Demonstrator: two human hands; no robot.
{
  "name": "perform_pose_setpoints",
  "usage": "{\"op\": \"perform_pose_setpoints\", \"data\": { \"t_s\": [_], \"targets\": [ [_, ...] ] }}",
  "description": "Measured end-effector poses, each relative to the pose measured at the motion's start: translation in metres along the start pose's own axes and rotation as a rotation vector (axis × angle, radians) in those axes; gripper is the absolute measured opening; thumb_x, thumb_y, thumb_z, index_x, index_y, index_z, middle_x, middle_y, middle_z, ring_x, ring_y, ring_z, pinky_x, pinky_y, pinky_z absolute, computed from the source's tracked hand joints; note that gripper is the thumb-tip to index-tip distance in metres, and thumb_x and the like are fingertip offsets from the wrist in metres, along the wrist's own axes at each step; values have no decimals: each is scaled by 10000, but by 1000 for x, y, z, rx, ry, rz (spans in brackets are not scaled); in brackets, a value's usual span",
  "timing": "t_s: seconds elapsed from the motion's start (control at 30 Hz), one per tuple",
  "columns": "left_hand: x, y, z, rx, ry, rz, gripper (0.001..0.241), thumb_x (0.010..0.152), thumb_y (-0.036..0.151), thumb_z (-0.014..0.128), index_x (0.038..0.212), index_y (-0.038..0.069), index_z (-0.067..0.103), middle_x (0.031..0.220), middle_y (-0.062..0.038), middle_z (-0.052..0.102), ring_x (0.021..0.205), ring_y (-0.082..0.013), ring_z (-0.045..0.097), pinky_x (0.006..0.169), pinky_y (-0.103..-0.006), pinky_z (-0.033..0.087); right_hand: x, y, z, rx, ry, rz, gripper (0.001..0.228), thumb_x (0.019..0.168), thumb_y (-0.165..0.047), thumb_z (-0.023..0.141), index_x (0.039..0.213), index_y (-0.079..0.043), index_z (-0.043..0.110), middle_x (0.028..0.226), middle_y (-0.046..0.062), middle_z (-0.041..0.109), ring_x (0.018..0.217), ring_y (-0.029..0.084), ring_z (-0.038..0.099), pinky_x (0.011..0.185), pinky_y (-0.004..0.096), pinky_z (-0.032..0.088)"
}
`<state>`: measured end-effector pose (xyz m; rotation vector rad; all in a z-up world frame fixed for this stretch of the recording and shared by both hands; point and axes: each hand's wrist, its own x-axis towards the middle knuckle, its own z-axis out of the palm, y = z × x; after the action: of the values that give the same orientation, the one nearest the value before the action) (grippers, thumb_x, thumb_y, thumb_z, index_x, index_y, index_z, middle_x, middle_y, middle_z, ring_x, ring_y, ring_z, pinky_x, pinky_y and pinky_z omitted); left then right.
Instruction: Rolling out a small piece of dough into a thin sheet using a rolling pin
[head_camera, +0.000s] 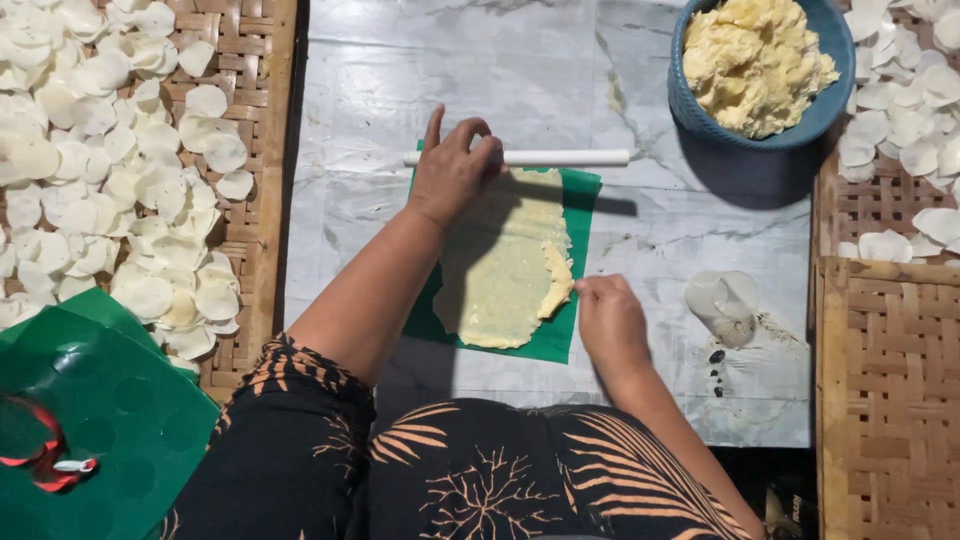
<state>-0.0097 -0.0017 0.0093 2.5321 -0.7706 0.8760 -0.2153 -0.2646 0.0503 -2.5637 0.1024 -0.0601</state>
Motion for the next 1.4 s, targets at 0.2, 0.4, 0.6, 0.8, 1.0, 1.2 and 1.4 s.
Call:
{"op": "perform_pose_setpoints", "data": {
  "t_s": [0.2,0.4,0.6,0.8,1.0,1.2,1.4],
  "targets": [
    [-10,48,-48,-85,39,99,333,957,489,703,1099,194,646,1068,-29,663,939,-202,702,990,-415,493,31,-77,-114,-75,490,-541,216,1015,-70,610,1208,7,668,1260,152,543,1174,375,576,1020,503,474],
    [-70,111,-62,-203,-258,102,174,967,382,625,1067,243,656,1028,2,613,939,-208,667,801,-350,529,18,12,-34,-332,-61,-354,416,1096,-469,447,1353,-191,619,1321,57,616,1205,292,637,1139,635,317],
    [-96,125,-62,-156,-245,-66,579,1092,446,422,1510,54,508,1564,-228,476,1457,-364,452,1102,-428,434,-13,-10,-6,-344,131,-335,526,1123,-275,406,1565,11,420,1617,275,388,1484,414,375,1139,705,186],
    [-53,129,-74,-66,-643,-286,630,1100,470,320,1621,117,350,1688,-161,297,1562,-384,234,1238,-600,163,5,11,15,-406,-68,-149,662,1114,-459,323,1599,-9,346,1682,215,308,1588,315,202,1193,721,-52],
    [3,122,-72,-70,-885,-511,688,1103,488,229,1684,146,88,1750,-133,-5,1602,-326,-84,1216,-680,-99,54,-1,7,-463,-106,-20,728,1101,-499,287,1626,5,258,1719,213,172,1609,309,74,1178,755,-93],
    [-76,138,-81,-4,-689,-290,699,1081,536,282,1676,188,163,1752,-88,48,1604,-342,17,1250,-638,65,-15,-4,11,-422,70,-185,770,1069,-511,395,1620,8,254,1707,247,125,1576,410,97,1130,818,-25],
    [-52,125,-78,-59,-760,-339,645,1091,492,248,1665,200,216,1740,-87,130,1597,-355,85,1238,-663,61,17,6,16,-439,-41,-103,725,1078,-514,338,1604,-16,318,1704,216,228,1594,347,133,1133,819,-60]
  ]
}}
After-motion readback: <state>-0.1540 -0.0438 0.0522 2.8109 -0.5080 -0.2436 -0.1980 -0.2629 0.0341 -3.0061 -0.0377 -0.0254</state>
